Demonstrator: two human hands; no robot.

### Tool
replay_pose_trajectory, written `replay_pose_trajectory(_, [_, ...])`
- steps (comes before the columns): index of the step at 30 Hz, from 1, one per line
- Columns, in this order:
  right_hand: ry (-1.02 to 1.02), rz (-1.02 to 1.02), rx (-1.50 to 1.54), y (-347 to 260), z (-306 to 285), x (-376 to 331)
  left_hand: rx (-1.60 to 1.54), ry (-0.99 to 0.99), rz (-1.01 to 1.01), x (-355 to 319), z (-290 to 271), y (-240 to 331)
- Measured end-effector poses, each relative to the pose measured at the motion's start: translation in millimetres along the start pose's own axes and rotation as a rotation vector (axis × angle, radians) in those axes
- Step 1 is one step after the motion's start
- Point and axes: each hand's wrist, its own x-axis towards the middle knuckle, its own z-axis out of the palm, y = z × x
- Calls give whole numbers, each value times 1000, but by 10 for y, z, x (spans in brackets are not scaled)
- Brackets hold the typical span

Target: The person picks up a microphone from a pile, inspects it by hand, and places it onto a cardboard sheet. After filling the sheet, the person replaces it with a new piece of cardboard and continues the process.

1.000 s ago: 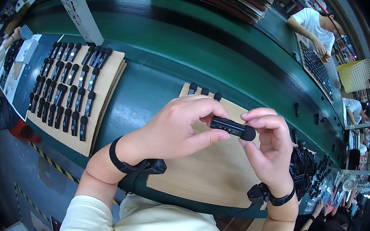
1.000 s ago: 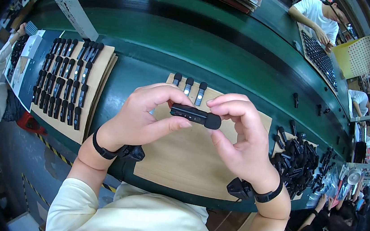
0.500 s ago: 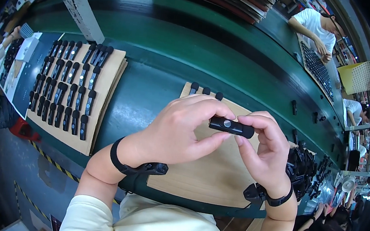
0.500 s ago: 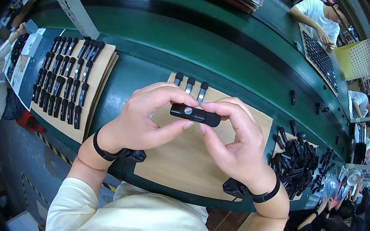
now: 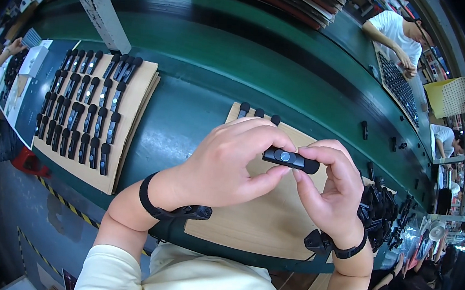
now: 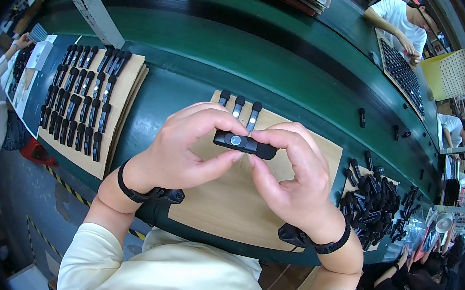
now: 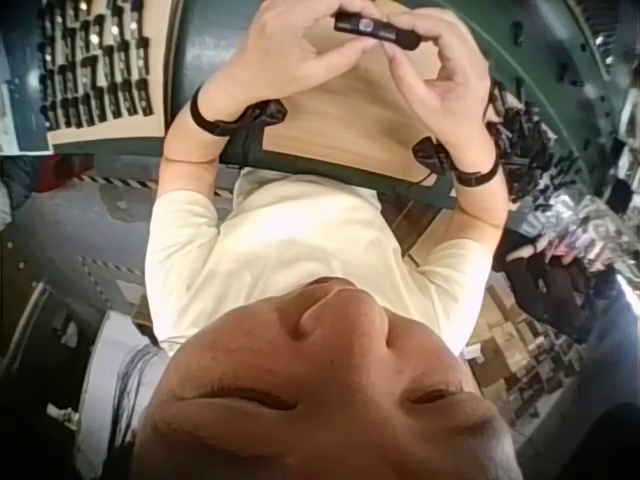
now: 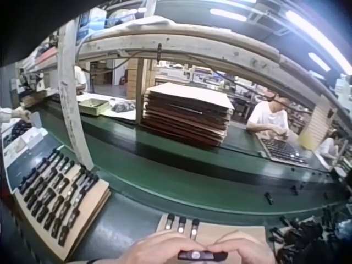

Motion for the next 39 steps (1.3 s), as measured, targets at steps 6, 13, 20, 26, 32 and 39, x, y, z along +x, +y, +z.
replay_pose_trajectory(6, [-39,7,1,21,-8,-4,-14,-1,-7,-4,-8,-20])
replay_pose_trajectory(13, [-59,149,150,201,131,-85,-98,-18,22,2,-12,14])
replay_pose_trajectory(20, [-94,476,794,328,39,-32,31,-54,99,0,-43,-25])
replay_pose_trajectory(26, [8,571,958,820,-229,52,8,70,49,36,-3,-161])
replay_pose_trajectory(32, [-105,575,194,1096,-139,113,-67,100,-36,56,-71,-176])
replay_pose_trajectory(39, [-240,647,-55,1284,34,215,-72,102,-77,78,-85,-181])
